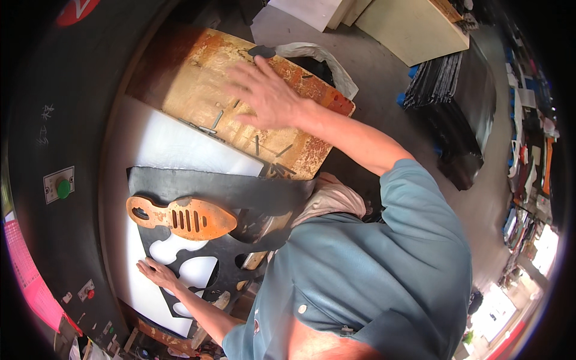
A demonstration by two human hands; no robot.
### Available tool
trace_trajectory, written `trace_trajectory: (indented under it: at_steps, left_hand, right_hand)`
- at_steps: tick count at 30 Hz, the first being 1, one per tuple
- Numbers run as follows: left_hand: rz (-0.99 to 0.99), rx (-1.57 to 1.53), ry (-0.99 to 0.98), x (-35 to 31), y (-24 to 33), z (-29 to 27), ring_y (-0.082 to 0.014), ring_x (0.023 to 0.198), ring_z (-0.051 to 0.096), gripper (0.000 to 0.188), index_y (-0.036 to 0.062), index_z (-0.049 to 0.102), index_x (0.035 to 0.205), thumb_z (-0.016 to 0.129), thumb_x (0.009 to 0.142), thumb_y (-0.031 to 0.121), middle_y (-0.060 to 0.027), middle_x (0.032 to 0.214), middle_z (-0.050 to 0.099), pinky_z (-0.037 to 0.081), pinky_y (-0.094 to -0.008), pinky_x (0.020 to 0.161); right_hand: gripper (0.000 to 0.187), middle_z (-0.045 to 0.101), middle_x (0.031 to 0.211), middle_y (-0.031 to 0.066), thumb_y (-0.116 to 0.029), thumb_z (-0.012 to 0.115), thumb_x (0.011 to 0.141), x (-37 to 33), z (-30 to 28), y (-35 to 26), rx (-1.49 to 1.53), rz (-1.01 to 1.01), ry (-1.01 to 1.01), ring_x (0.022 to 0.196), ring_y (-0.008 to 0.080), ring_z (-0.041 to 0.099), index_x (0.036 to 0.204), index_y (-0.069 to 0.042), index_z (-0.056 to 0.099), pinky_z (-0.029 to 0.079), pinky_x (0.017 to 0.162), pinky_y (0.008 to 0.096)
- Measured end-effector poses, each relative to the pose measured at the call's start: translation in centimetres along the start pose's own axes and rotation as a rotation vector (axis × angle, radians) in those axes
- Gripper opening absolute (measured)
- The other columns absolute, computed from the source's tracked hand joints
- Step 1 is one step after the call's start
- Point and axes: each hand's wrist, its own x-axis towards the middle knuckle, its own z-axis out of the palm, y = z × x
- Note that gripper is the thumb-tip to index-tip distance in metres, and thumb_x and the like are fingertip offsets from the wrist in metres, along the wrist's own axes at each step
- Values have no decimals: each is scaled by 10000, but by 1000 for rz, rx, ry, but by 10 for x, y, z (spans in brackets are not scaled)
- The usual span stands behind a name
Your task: The person uses a wooden hand tool to press bowling-pin-shaped cutouts from a black sheet on a die-cutting machine. They repeatedly align the sheet, press the tool, remove the cutouts, and clear the excess material, then reload a fresh sheet and continue cutting.
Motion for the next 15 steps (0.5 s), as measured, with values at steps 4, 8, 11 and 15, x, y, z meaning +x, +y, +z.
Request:
trace_trajectory:
  at_steps: [4,8,11,15]
  left_hand:
    - [-24,-26,7,-2,1,2,-408,1568,387,590,-42,523,1565,519,1143,370,-261,1675,432,286,-453,1303]
    - [-44,-33,1,-3,-3,6,-407,1578,370,587,-50,523,1559,534,1138,358,-264,1673,434,284,-452,1303]
    - [-6,-49,-24,-6,-4,2,-428,1587,351,567,-45,536,1550,583,1123,325,-266,1676,430,267,-480,1309]
    - [88,-209,7,-19,8,-11,-434,1593,352,478,45,606,1524,663,1091,242,-229,1671,461,298,-487,1291]
  right_hand:
    - [578,383,1711,215,-246,499,1083,10,10,51,45,131,-86,1628,296,297,1626,-52,452,157,1372,495]
    - [274,714,1281,235,-73,546,990,-1,4,94,-30,95,273,1166,406,689,1173,42,715,569,1008,496]
    - [237,743,1173,231,-85,600,959,-1,-28,86,-196,292,296,1076,423,695,1104,23,754,552,967,511]
    - [405,702,1389,186,-223,684,1041,-1,-45,-33,465,312,111,1275,314,682,1373,9,688,543,1073,401]
